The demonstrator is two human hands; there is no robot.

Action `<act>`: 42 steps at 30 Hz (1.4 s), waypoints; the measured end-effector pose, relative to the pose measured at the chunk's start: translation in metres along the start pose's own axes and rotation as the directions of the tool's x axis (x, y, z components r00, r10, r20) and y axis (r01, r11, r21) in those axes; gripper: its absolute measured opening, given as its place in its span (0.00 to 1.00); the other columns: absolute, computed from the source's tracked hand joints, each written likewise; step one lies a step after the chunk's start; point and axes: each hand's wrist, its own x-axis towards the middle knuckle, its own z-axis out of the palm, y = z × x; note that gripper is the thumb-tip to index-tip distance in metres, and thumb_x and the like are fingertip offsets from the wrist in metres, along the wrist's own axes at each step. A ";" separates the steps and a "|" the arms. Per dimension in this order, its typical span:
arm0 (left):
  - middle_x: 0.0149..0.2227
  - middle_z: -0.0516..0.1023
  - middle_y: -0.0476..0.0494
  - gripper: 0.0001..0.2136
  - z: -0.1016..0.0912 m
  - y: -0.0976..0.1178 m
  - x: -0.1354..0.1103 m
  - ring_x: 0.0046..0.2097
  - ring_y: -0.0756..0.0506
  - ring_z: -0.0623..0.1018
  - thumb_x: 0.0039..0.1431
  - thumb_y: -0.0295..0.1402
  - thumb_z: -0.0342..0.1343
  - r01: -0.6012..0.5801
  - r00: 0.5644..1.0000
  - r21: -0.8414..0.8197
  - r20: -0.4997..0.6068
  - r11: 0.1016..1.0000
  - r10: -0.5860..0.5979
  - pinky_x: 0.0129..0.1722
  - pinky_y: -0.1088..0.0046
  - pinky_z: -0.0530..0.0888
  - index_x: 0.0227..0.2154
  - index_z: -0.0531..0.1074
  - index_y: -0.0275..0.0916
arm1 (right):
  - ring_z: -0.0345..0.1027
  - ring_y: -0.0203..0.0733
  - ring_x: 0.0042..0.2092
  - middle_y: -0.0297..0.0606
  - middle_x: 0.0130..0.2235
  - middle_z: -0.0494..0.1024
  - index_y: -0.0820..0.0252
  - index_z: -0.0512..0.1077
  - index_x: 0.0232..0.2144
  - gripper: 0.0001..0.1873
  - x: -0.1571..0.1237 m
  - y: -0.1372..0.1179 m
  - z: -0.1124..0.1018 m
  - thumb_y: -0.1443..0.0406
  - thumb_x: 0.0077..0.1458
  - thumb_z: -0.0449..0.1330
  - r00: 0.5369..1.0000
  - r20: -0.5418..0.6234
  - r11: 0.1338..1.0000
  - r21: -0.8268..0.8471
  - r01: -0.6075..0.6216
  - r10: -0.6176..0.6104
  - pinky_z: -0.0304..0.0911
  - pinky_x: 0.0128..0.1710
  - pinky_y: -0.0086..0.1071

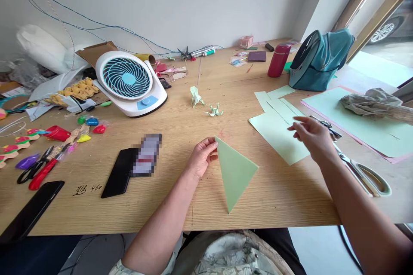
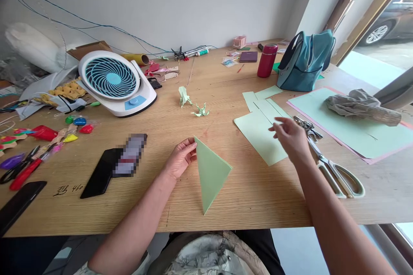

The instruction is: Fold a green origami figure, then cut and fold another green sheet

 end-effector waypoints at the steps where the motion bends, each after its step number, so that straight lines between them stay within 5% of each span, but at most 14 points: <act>1: 0.30 0.77 0.51 0.15 0.000 0.000 0.001 0.29 0.54 0.76 0.42 0.34 0.72 -0.003 1.000 -0.024 -0.011 1.000 0.003 0.26 0.83 0.72 0.33 0.75 0.37 | 0.68 0.38 0.30 0.43 0.36 0.80 0.59 0.73 0.47 0.24 -0.015 -0.007 0.006 0.48 0.58 0.57 0.996 0.086 0.999 0.037 0.008 -0.011 0.65 0.29 0.33; 3: 0.30 0.78 0.51 0.16 -0.001 0.000 0.002 0.29 0.55 0.76 0.41 0.33 0.73 -0.013 0.999 -0.074 -0.035 0.997 0.010 0.25 0.83 0.72 0.33 0.75 0.37 | 0.68 0.38 0.29 0.41 0.35 0.80 0.56 0.76 0.44 0.24 -0.045 -0.023 0.019 0.46 0.57 0.58 0.961 0.275 0.994 0.105 0.009 -0.038 0.67 0.30 0.33; 6: 0.31 0.79 0.52 0.16 -0.001 0.000 0.004 0.29 0.55 0.77 0.41 0.32 0.73 -0.037 0.997 -0.151 -0.069 0.988 0.027 0.25 0.83 0.73 0.33 0.74 0.38 | 0.70 0.42 0.37 0.40 0.39 0.79 0.55 0.75 0.43 0.23 -0.081 -0.047 0.035 0.46 0.61 0.53 0.821 0.549 0.946 0.324 -0.035 -0.158 0.67 0.38 0.35; 8: 0.31 0.79 0.53 0.15 -0.002 0.001 0.006 0.29 0.55 0.78 0.42 0.31 0.72 -0.059 0.995 -0.206 -0.087 0.977 0.042 0.24 0.83 0.74 0.32 0.73 0.39 | 0.71 0.46 0.44 0.41 0.44 0.77 0.55 0.75 0.43 0.24 -0.096 -0.058 0.044 0.45 0.61 0.53 0.737 0.625 0.921 0.389 -0.007 -0.258 0.67 0.45 0.37; 10: 0.31 0.79 0.53 0.14 -0.002 0.002 0.006 0.30 0.54 0.78 0.44 0.30 0.71 -0.081 0.993 -0.259 -0.100 0.962 0.056 0.25 0.83 0.75 0.32 0.73 0.39 | 0.70 0.48 0.48 0.42 0.47 0.77 0.55 0.71 0.49 0.25 -0.106 -0.064 0.052 0.46 0.59 0.56 0.705 0.647 0.903 0.429 -0.024 -0.289 0.67 0.47 0.39; 14: 0.30 0.80 0.53 0.11 0.000 0.004 0.005 0.31 0.53 0.80 0.48 0.28 0.69 -0.114 0.991 -0.346 -0.106 0.931 0.082 0.29 0.80 0.79 0.32 0.72 0.39 | 0.72 0.45 0.43 0.39 0.41 0.78 0.56 0.68 0.48 0.19 -0.118 -0.061 0.066 0.53 0.60 0.60 0.721 0.647 0.933 0.361 -0.006 -0.246 0.68 0.40 0.35; 20: 0.29 0.80 0.50 0.04 0.002 0.005 0.001 0.28 0.53 0.78 0.56 0.26 0.63 -0.100 0.994 -0.432 -0.074 0.896 0.076 0.30 0.76 0.80 0.31 0.73 0.37 | 0.68 0.38 0.28 0.31 0.27 0.73 0.54 0.69 0.40 0.07 -0.125 -0.056 0.069 0.59 0.64 0.53 0.838 0.491 0.971 0.085 0.225 -0.238 0.63 0.29 0.31; 26: 0.28 0.78 0.50 0.05 0.006 0.010 -0.002 0.31 0.54 0.79 0.62 0.25 0.55 -0.052 0.999 -0.545 -0.020 0.837 0.048 0.33 0.80 0.78 0.31 0.74 0.36 | 0.72 0.44 0.44 0.38 0.43 0.77 0.51 0.68 0.51 0.14 -0.124 -0.053 0.070 0.63 0.63 0.55 0.815 0.438 0.913 0.035 0.406 -0.379 0.67 0.44 0.36; 34: 0.28 0.75 0.45 0.13 0.011 0.011 -0.009 0.31 0.51 0.77 0.66 0.35 0.51 0.037 0.997 -0.613 0.080 0.789 0.016 0.32 0.77 0.76 0.30 0.75 0.34 | 0.73 0.42 0.43 0.41 0.53 0.70 0.47 0.63 0.58 0.21 -0.124 -0.046 0.066 0.59 0.64 0.57 0.829 0.433 0.923 0.308 0.231 -0.353 0.69 0.45 0.37; 42: 0.29 0.75 0.46 0.12 0.006 0.006 -0.005 0.32 0.49 0.77 0.64 0.38 0.54 0.029 0.990 -0.565 0.128 0.825 0.053 0.34 0.74 0.74 0.32 0.75 0.34 | 0.69 0.42 0.40 0.41 0.49 0.72 0.51 0.69 0.53 0.16 -0.122 -0.050 0.060 0.57 0.64 0.56 0.852 0.373 0.920 0.283 0.272 -0.367 0.66 0.41 0.36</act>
